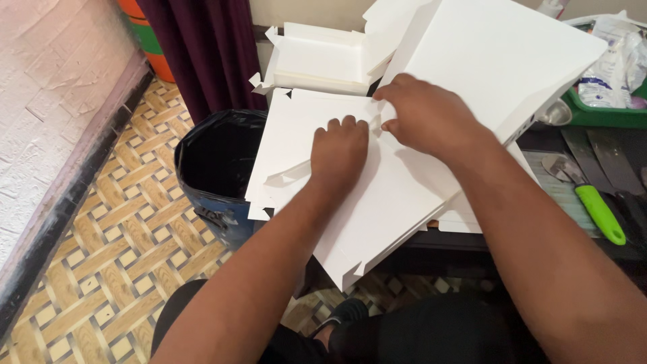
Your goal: The person picks up flat cardboard sheets and folds them along pre-scored lines to assemble pizza boxes by hand.
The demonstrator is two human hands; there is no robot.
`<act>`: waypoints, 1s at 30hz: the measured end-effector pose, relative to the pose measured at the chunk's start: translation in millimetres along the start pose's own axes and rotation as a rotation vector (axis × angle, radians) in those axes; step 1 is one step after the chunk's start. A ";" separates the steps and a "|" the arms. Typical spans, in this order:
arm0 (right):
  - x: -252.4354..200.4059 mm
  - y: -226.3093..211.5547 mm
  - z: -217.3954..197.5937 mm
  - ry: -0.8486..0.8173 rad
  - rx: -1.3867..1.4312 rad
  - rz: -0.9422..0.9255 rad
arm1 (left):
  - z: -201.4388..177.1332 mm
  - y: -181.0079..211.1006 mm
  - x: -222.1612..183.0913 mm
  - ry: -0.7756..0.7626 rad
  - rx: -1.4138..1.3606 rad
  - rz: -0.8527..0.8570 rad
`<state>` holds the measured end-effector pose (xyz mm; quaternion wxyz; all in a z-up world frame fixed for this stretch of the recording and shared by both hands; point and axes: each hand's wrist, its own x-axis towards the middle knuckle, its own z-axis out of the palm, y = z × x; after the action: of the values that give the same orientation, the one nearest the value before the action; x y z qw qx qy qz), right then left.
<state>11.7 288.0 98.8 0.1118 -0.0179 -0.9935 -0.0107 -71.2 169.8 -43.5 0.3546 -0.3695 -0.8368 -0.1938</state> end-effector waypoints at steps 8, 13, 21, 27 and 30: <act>34.1 26.0 46.7 -0.005 -0.105 0.026 | -14.2 0.0 -1.4 -0.077 -0.032 0.033; 36.2 27.6 42.7 0.083 -0.071 -0.007 | -21.2 -1.6 0.1 -0.200 -0.088 -0.002; 33.8 15.7 46.1 -0.080 -0.120 0.004 | -10.7 -3.2 -1.6 -0.144 -0.057 -0.014; 33.4 15.3 44.9 -0.071 -0.092 -0.053 | -4.0 -4.9 -5.6 -0.019 -0.040 -0.031; 34.5 13.0 45.8 -0.031 -0.118 -0.162 | -4.3 -7.2 -4.0 0.020 -0.043 -0.028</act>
<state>-31.6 303.2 62.0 0.0940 0.0558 -0.9910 -0.0778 -72.8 160.7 -44.0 0.3522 -0.3634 -0.8339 -0.2203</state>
